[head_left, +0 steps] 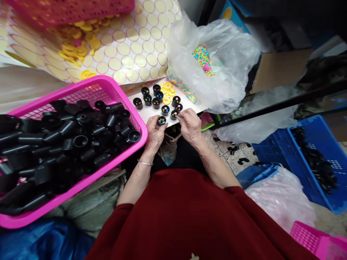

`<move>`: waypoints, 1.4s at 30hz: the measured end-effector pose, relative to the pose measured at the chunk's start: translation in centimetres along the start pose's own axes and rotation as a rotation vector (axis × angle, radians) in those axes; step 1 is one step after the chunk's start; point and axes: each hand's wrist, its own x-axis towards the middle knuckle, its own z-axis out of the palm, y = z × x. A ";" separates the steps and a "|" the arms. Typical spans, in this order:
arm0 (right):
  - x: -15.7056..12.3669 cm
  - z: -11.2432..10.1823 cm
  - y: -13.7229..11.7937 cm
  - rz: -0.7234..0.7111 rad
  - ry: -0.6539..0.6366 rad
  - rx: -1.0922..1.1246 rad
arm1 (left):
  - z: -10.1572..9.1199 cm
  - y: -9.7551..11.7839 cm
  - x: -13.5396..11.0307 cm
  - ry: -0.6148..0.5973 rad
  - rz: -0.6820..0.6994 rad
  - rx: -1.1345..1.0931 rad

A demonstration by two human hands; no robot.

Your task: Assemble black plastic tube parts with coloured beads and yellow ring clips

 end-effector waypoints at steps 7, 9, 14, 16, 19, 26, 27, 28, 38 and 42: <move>1.2 0.7 -4.2 -0.198 -0.204 -0.291 | -0.3 0.4 -0.1 -0.046 0.043 0.035; 1.5 0.8 -4.5 -0.234 -0.231 -0.349 | -0.3 0.4 -0.1 -0.042 0.067 0.041; 1.9 0.7 -4.8 -0.258 -0.298 -0.429 | -0.4 0.4 -0.2 -0.042 0.095 0.068; 2.1 0.5 -4.9 -0.266 -0.330 -0.434 | -0.5 0.3 -0.2 -0.047 0.105 0.063; 2.6 0.3 -5.4 -0.269 -0.384 -0.428 | -0.6 0.4 -0.2 -0.060 0.116 0.054; 3.8 -0.1 -6.4 -0.299 -0.507 -0.386 | -0.7 0.8 -0.1 -0.041 0.183 0.037; 3.7 -0.1 -6.2 -0.292 -0.489 -0.374 | -0.7 0.8 -0.1 -0.040 0.170 0.042; 3.4 0.0 -5.8 -0.282 -0.460 -0.355 | -0.6 0.7 -0.1 -0.035 0.155 0.049; -1.3 1.3 -0.3 0.100 0.050 0.190 | -0.3 0.8 -0.1 0.009 0.064 0.051; -2.0 2.4 0.4 0.277 0.031 0.257 | -0.2 0.0 0.6 -0.002 0.019 0.075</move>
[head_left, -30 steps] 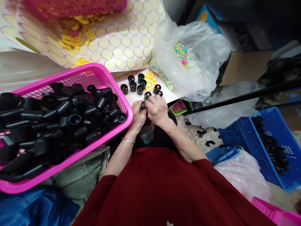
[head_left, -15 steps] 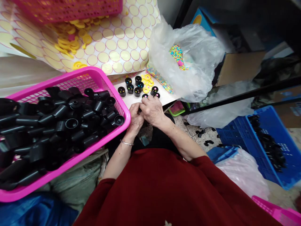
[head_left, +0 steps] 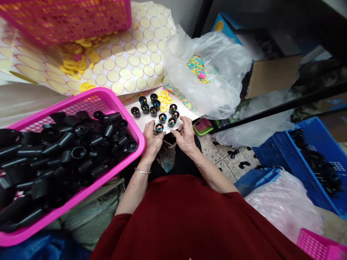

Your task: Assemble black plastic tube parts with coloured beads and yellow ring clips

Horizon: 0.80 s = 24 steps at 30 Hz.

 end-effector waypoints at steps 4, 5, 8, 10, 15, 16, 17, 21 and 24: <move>1.0 0.9 0.3 0.091 -0.065 0.048 | 0.4 -0.6 0.9 -0.096 0.023 0.048; 1.3 1.0 0.3 0.114 -0.057 0.065 | 0.5 -0.6 1.1 -0.111 0.032 0.059; 2.4 1.0 0.5 0.125 -0.049 0.109 | 1.1 -0.4 1.6 -0.141 0.058 0.077; 3.2 0.8 0.8 0.094 -0.065 0.126 | 1.7 -0.2 2.0 -0.161 0.093 0.063; 5.0 -0.7 2.1 0.028 -0.080 0.100 | 3.4 0.7 2.7 -0.197 0.126 0.021; 5.3 -1.2 2.3 0.017 -0.089 0.075 | 3.5 0.9 2.7 -0.200 0.117 0.019; 5.5 -1.7 2.5 0.005 -0.103 0.042 | 3.5 1.1 2.6 -0.194 0.112 0.017; 6.9 -3.9 1.7 -0.110 -0.151 -0.134 | 2.4 1.6 1.8 -0.049 0.158 0.053; 9.4 -4.5 -0.6 -0.237 -0.199 -0.283 | 1.5 1.7 1.7 0.194 0.132 0.153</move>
